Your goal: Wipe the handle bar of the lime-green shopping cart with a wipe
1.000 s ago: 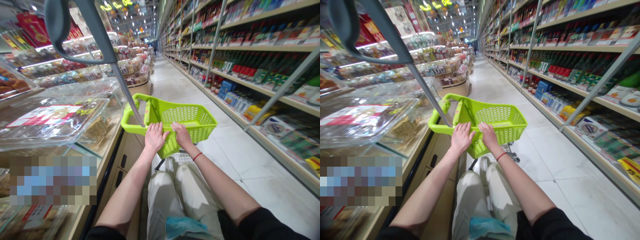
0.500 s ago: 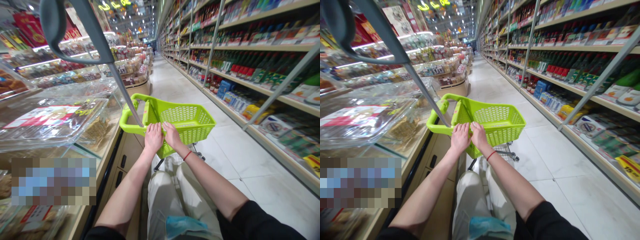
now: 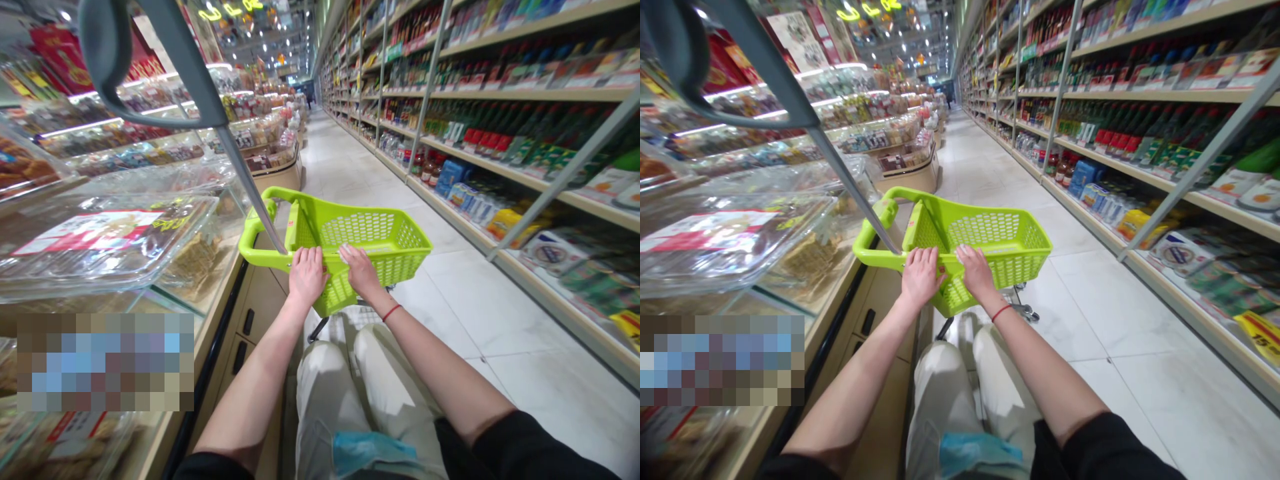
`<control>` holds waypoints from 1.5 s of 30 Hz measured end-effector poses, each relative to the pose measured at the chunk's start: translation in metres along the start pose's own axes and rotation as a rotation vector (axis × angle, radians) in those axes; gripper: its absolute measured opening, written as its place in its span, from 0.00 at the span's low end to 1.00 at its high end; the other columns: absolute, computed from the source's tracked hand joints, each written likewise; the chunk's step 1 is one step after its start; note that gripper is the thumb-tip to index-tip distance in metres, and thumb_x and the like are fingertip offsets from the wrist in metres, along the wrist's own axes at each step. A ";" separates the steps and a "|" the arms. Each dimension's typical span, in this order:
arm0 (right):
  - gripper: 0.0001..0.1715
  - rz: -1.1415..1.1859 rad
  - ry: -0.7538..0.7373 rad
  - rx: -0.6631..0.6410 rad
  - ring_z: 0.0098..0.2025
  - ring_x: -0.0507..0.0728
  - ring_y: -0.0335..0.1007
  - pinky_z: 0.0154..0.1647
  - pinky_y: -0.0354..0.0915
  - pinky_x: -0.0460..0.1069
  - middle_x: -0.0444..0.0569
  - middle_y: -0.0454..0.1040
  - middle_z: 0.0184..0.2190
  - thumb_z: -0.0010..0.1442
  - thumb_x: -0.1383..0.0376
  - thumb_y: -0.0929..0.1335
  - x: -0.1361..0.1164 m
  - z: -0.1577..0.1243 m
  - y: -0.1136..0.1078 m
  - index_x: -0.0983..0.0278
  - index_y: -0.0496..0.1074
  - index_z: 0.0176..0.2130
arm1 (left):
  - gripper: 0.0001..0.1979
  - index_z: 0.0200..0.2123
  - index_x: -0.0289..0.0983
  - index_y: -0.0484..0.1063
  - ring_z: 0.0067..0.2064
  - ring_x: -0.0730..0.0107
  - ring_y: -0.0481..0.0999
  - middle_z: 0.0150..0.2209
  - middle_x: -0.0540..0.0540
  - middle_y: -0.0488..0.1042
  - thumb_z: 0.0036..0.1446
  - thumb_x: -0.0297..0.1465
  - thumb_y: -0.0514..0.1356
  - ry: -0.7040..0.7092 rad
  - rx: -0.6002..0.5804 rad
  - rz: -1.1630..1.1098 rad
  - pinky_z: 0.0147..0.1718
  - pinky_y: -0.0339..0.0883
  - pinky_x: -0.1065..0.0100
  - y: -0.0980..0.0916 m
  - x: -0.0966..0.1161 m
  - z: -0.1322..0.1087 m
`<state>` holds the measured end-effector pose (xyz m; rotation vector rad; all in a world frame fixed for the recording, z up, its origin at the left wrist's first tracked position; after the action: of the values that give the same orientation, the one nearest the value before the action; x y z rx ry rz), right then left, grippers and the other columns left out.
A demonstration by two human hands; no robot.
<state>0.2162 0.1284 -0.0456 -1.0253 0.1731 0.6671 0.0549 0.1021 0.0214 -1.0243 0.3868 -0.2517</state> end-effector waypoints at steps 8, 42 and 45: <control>0.37 -0.155 0.152 0.042 0.66 0.62 0.59 0.69 0.50 0.63 0.60 0.67 0.63 0.55 0.82 0.58 0.031 -0.011 -0.014 0.70 0.67 0.61 | 0.28 0.57 0.32 0.65 0.54 0.48 0.69 0.51 0.35 0.71 0.54 0.36 0.63 -0.009 0.006 -0.009 0.63 0.53 0.52 0.000 0.001 0.000; 0.34 -0.086 0.161 0.076 0.64 0.65 0.61 0.68 0.54 0.65 0.64 0.68 0.61 0.56 0.80 0.59 0.019 -0.011 -0.003 0.69 0.68 0.60 | 0.24 0.46 0.37 0.67 0.49 0.48 0.68 0.42 0.39 0.70 0.50 0.43 0.67 -0.039 0.012 0.012 0.61 0.55 0.50 -0.003 -0.009 -0.008; 0.34 -0.028 0.163 0.063 0.65 0.65 0.60 0.68 0.54 0.64 0.65 0.68 0.60 0.55 0.79 0.61 -0.005 -0.001 0.005 0.70 0.68 0.60 | 0.24 0.46 0.38 0.67 0.49 0.47 0.68 0.42 0.39 0.70 0.50 0.44 0.66 -0.041 0.007 0.013 0.61 0.54 0.49 -0.004 -0.009 -0.008</control>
<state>0.2091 0.1273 -0.0479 -1.0197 0.3199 0.5490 0.0430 0.0977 0.0231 -1.0186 0.3550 -0.2201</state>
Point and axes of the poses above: each hand's wrist, its own z-axis towards the middle knuckle, its own y-axis out of the palm, x = y × z, the point moved 2 cm from there along z, towards the middle knuckle
